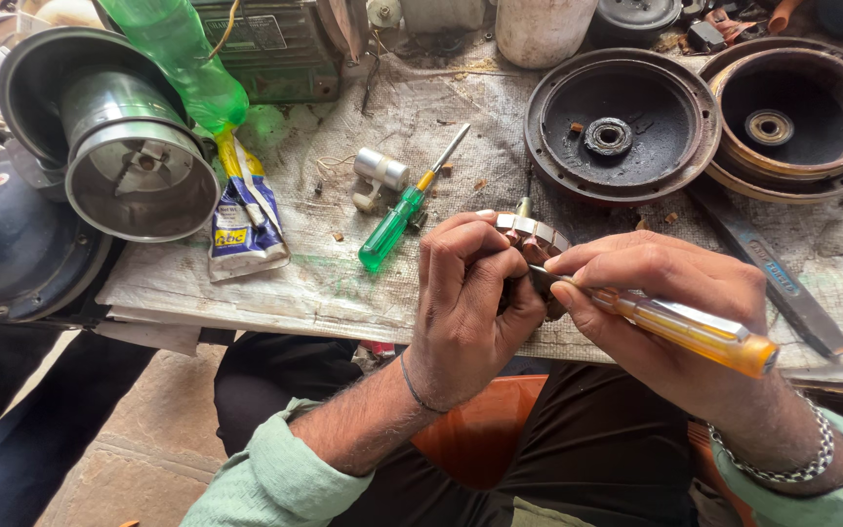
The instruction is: The person holds a motor armature with old copper windings and uses a screwdriver to pry and strip the burnt windings and insulation from its slots, working around the part by hand and letting debris fall onto the workbench.
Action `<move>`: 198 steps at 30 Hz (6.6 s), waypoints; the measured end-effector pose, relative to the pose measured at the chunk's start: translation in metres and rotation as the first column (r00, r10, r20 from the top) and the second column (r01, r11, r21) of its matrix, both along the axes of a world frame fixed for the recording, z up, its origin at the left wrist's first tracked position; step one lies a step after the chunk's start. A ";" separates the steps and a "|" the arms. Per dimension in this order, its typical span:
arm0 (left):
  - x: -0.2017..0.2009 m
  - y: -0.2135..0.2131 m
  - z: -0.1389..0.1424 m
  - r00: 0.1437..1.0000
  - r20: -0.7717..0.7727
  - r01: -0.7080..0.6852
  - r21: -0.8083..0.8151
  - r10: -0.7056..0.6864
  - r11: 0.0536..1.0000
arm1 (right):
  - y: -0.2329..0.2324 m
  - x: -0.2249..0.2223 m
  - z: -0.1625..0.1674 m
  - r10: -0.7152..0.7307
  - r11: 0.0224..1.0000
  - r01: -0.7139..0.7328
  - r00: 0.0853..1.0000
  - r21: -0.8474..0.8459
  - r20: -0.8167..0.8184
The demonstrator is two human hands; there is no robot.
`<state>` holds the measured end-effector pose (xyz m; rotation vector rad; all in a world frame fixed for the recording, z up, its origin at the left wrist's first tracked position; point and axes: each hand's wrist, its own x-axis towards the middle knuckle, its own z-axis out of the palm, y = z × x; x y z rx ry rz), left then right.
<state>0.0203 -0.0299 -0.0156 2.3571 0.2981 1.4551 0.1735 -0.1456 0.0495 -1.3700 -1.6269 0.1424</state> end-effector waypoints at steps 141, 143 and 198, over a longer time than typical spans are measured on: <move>-0.014 0.030 0.015 0.972 -0.027 0.215 -0.279 -0.232 0.936 | 0.011 -0.006 -0.020 -0.096 0.984 0.045 0.947 0.171 0.308; -0.014 0.030 0.015 0.974 -0.022 0.211 -0.270 -0.225 0.939 | 0.011 -0.006 -0.021 -0.099 0.982 0.035 0.932 0.183 0.350; -0.014 0.029 0.014 0.988 0.008 0.154 -0.213 -0.155 0.965 | 0.020 -0.004 -0.035 -0.090 0.950 -0.028 0.930 0.312 0.358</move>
